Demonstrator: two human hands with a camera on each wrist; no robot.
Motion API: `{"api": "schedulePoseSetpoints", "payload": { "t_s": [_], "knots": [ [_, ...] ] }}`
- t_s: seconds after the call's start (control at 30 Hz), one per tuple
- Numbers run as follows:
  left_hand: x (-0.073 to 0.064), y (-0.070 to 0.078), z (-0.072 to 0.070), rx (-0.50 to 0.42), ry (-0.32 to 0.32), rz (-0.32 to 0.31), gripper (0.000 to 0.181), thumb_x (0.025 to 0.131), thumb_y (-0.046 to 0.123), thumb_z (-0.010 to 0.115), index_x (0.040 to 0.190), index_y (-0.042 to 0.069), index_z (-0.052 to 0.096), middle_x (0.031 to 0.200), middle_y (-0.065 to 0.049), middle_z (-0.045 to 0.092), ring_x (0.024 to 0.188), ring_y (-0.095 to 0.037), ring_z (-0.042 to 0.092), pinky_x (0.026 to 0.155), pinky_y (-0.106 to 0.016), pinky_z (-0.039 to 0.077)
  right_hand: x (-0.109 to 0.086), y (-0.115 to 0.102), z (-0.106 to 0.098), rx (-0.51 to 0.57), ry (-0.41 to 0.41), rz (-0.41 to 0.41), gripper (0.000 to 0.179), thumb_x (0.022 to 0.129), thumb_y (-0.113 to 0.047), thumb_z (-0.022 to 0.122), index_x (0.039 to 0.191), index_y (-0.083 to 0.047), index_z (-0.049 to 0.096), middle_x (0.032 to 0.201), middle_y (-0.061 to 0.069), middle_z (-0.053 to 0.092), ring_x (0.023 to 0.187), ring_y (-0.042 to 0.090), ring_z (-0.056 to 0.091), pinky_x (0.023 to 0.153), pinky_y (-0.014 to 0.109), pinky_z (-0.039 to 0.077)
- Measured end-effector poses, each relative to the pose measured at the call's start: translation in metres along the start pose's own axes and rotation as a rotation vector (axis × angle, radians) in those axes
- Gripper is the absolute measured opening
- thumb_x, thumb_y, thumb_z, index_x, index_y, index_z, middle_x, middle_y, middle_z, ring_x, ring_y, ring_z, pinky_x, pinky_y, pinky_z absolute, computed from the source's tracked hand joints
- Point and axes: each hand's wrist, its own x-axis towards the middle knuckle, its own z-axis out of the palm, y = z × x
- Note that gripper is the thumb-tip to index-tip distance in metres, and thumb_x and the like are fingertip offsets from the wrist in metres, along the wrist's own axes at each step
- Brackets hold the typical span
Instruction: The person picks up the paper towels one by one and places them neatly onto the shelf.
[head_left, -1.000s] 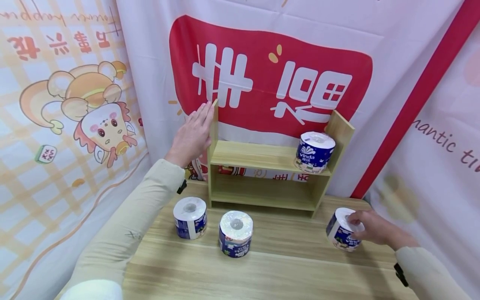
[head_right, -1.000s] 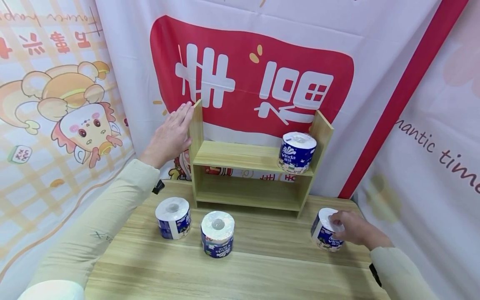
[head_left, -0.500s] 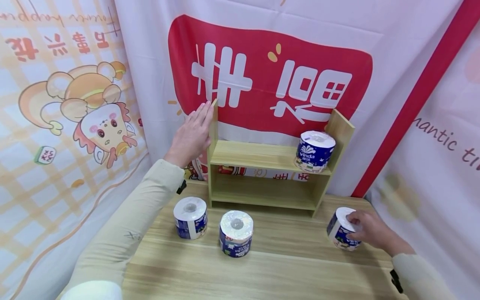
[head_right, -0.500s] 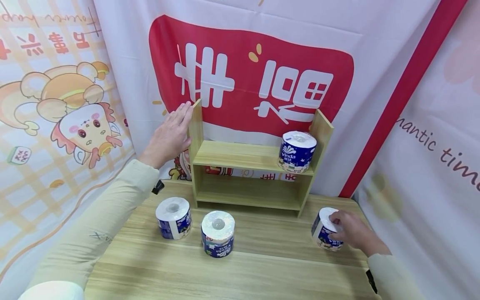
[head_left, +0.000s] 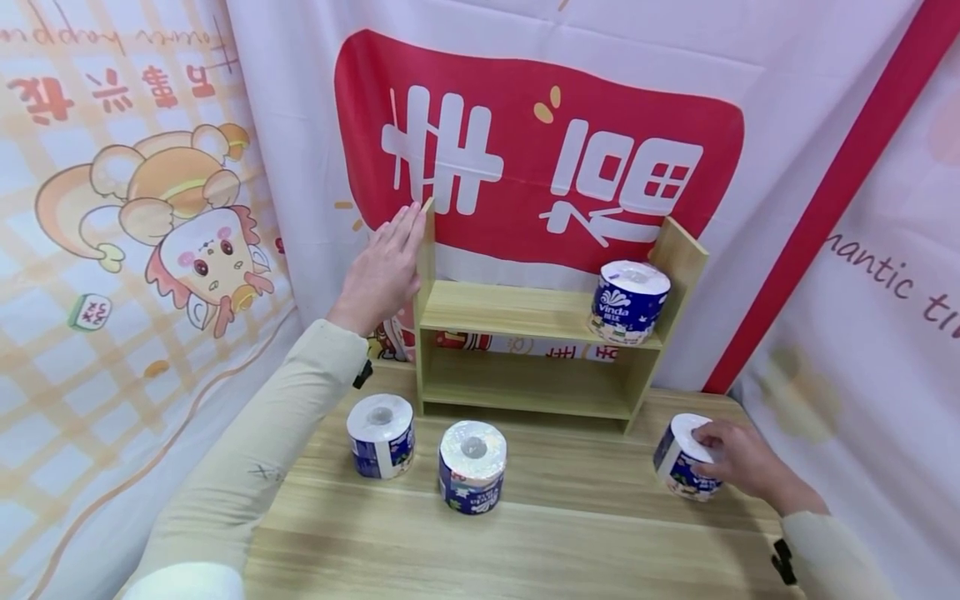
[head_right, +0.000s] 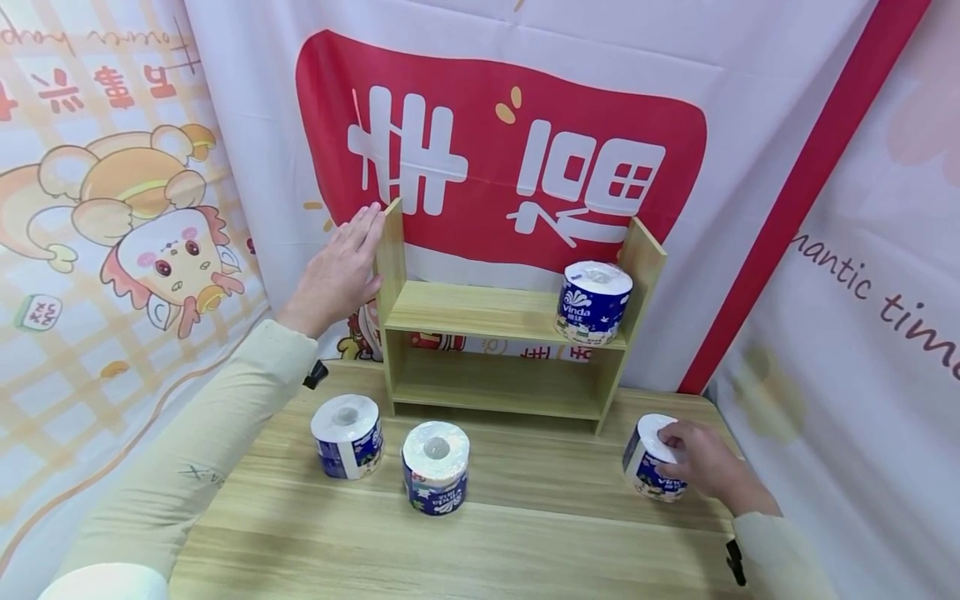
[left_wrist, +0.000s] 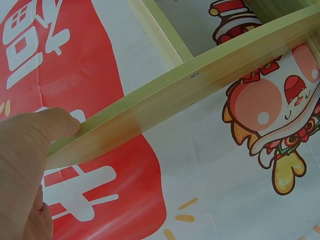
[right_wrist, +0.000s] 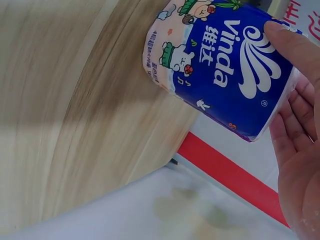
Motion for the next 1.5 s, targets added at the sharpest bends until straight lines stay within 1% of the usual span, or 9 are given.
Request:
{"api": "schedulePoseSetpoints", "payload": {
  "t_s": [0.17,0.4,0.63,0.73,0.9,1.13,1.27,1.33,1.5],
  "knots": [
    [0.000,0.001,0.000,0.004,-0.011,0.000,0.098,0.095,0.020,0.076,0.169,0.004,0.014,0.178,-0.014,0.016,0.166,-0.032,0.019,0.133,-0.044,0.026,-0.002,0.004,0.004,0.021,0.035,-0.004,0.040,0.067,-0.021,0.100,0.098,-0.008,0.078,0.089,-0.005,0.071,0.081,0.001,0.060,0.069,0.026,0.057],
    [0.000,0.000,0.000,0.006,-0.008,-0.001,0.099,0.095,0.020,0.076,0.169,0.004,0.014,0.178,-0.014,0.017,0.166,-0.032,0.019,0.133,-0.044,0.027,-0.007,0.005,0.008,0.023,0.049,0.061,0.046,0.066,-0.024,0.100,0.104,-0.009,0.079,0.093,-0.003,0.073,0.084,0.006,0.064,0.073,0.028,0.057],
    [0.001,0.001,0.000,0.009,-0.003,0.001,0.096,0.095,0.019,0.076,0.168,0.002,0.016,0.177,-0.017,0.020,0.165,-0.034,0.021,0.132,-0.046,0.028,-0.007,0.005,0.008,0.016,0.104,0.014,0.046,0.063,-0.022,0.101,0.101,-0.010,0.079,0.090,-0.006,0.072,0.082,0.000,0.061,0.070,0.026,0.055],
    [0.001,0.001,0.000,0.008,-0.003,-0.002,0.097,0.095,0.019,0.076,0.169,0.002,0.016,0.177,-0.017,0.021,0.165,-0.033,0.021,0.132,-0.046,0.028,-0.006,0.006,0.008,0.028,0.086,0.020,0.046,0.063,-0.022,0.101,0.101,-0.010,0.079,0.090,-0.007,0.071,0.082,0.000,0.060,0.070,0.025,0.055],
    [0.000,0.001,0.000,0.003,-0.008,-0.006,0.098,0.095,0.020,0.076,0.169,0.004,0.015,0.177,-0.015,0.020,0.166,-0.033,0.020,0.132,-0.044,0.027,-0.004,0.007,0.006,0.049,0.032,0.048,0.045,0.066,-0.023,0.101,0.102,-0.009,0.078,0.091,-0.006,0.070,0.083,0.002,0.060,0.071,0.024,0.055],
    [0.002,0.001,-0.002,0.006,-0.009,-0.001,0.097,0.095,0.019,0.076,0.168,0.001,0.016,0.177,-0.018,0.020,0.165,-0.034,0.021,0.132,-0.047,0.028,0.000,0.005,-0.001,0.098,-0.042,0.082,0.043,0.070,-0.024,0.099,0.102,-0.008,0.076,0.095,0.000,0.072,0.084,0.007,0.060,0.070,0.024,0.057],
    [0.002,0.001,-0.002,0.007,-0.012,-0.005,0.097,0.095,0.019,0.076,0.169,0.002,0.016,0.177,-0.017,0.019,0.165,-0.034,0.021,0.132,-0.046,0.027,0.001,0.004,-0.005,0.109,-0.063,0.081,0.043,0.070,-0.025,0.099,0.102,-0.008,0.075,0.097,0.002,0.073,0.085,0.008,0.061,0.071,0.025,0.057],
    [0.002,0.001,-0.001,0.010,-0.014,-0.004,0.097,0.095,0.020,0.076,0.169,0.002,0.016,0.177,-0.017,0.019,0.165,-0.033,0.021,0.132,-0.046,0.027,0.002,0.004,-0.005,0.107,-0.073,0.080,0.042,0.070,-0.025,0.099,0.101,-0.009,0.075,0.097,0.001,0.072,0.085,0.007,0.061,0.071,0.024,0.057],
    [0.002,0.000,-0.001,0.013,-0.012,-0.002,0.099,0.094,0.021,0.078,0.169,0.003,0.015,0.177,-0.016,0.020,0.165,-0.033,0.021,0.132,-0.045,0.028,0.005,0.005,-0.008,0.121,-0.130,0.077,0.039,0.074,-0.025,0.097,0.102,-0.010,0.073,0.097,-0.001,0.071,0.086,0.008,0.059,0.072,0.023,0.057]
  ]
}}
